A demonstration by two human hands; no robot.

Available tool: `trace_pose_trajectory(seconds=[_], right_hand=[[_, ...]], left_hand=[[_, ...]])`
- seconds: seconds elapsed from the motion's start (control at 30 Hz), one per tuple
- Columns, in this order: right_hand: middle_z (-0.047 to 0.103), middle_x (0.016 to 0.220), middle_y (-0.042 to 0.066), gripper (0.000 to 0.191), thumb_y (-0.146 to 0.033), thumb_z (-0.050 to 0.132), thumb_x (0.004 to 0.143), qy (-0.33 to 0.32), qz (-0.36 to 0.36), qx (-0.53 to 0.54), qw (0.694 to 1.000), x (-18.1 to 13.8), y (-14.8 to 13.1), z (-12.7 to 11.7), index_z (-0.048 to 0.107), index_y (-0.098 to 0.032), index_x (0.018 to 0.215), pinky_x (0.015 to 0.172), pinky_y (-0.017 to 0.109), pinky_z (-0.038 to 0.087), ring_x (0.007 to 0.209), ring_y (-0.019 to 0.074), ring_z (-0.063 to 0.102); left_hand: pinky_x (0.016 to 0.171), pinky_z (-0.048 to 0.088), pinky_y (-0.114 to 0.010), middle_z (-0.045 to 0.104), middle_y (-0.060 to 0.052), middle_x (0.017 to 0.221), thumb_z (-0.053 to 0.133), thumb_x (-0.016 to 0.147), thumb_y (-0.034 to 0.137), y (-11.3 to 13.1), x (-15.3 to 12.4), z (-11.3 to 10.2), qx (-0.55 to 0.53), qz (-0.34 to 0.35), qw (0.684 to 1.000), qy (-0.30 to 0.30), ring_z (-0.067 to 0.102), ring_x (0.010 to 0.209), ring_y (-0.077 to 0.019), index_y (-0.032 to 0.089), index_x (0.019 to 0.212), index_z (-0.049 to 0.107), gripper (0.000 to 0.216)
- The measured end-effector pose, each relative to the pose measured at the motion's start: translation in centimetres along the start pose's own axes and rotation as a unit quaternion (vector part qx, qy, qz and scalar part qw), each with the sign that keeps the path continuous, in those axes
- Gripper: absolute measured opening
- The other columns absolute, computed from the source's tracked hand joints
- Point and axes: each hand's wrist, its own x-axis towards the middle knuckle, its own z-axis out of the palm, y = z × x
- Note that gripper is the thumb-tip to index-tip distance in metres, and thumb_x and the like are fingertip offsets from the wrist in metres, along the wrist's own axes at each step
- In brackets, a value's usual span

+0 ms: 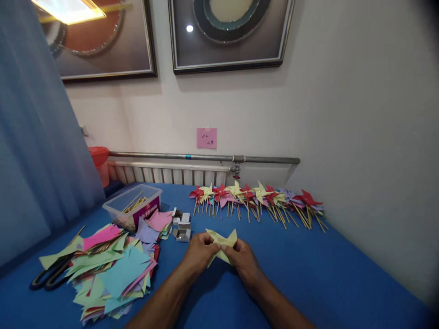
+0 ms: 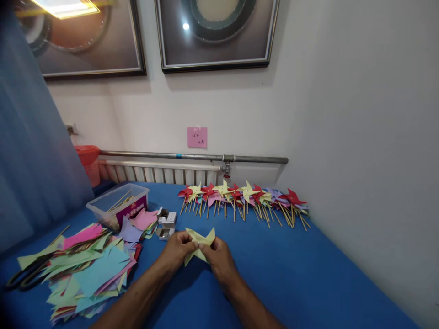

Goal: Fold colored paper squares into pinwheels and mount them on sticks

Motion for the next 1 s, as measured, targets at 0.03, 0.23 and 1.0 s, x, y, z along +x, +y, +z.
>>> trace_pose_trajectory(seconds=[0.03,0.23,1.0], right_hand=[[0.078,0.084,0.007,0.042,-0.045,0.082,0.069,0.005,0.0,-0.01,1.0,0.0,0.0,0.0,0.075,-0.013,0.095,0.065,0.029,0.049,0.071,0.0208,0.068],[0.079,0.089,0.009,0.045,-0.045,0.082,0.071,-0.014,0.01,-0.003,1.0,0.1,0.0,0.0,0.075,-0.012,0.1,0.069,0.03,0.05,0.076,0.0223,0.07],[0.078,0.083,0.008,0.049,-0.051,0.086,0.066,-0.005,0.01,0.029,1.0,-0.3,-0.4,0.5,0.076,-0.014,0.097,0.072,0.033,0.052,0.077,0.0244,0.071]], left_hand=[[0.05,0.033,-0.023,0.057,0.003,0.053,0.076,0.059,0.032,0.0,0.0,0.0,0.009,0.01,1.0,0.0,0.045,0.048,-0.0085,0.016,0.06,0.057,0.025],[0.051,0.033,-0.022,0.058,0.002,0.056,0.076,0.059,0.032,0.3,-0.2,0.3,0.008,0.019,1.0,-0.003,0.046,0.051,-0.009,0.014,0.062,0.062,0.023],[0.056,0.031,-0.024,0.057,0.002,0.06,0.065,0.073,0.02,1.1,-1.1,0.4,0.178,0.091,0.978,0.063,0.047,0.057,-0.0116,0.016,0.066,0.062,0.008]])
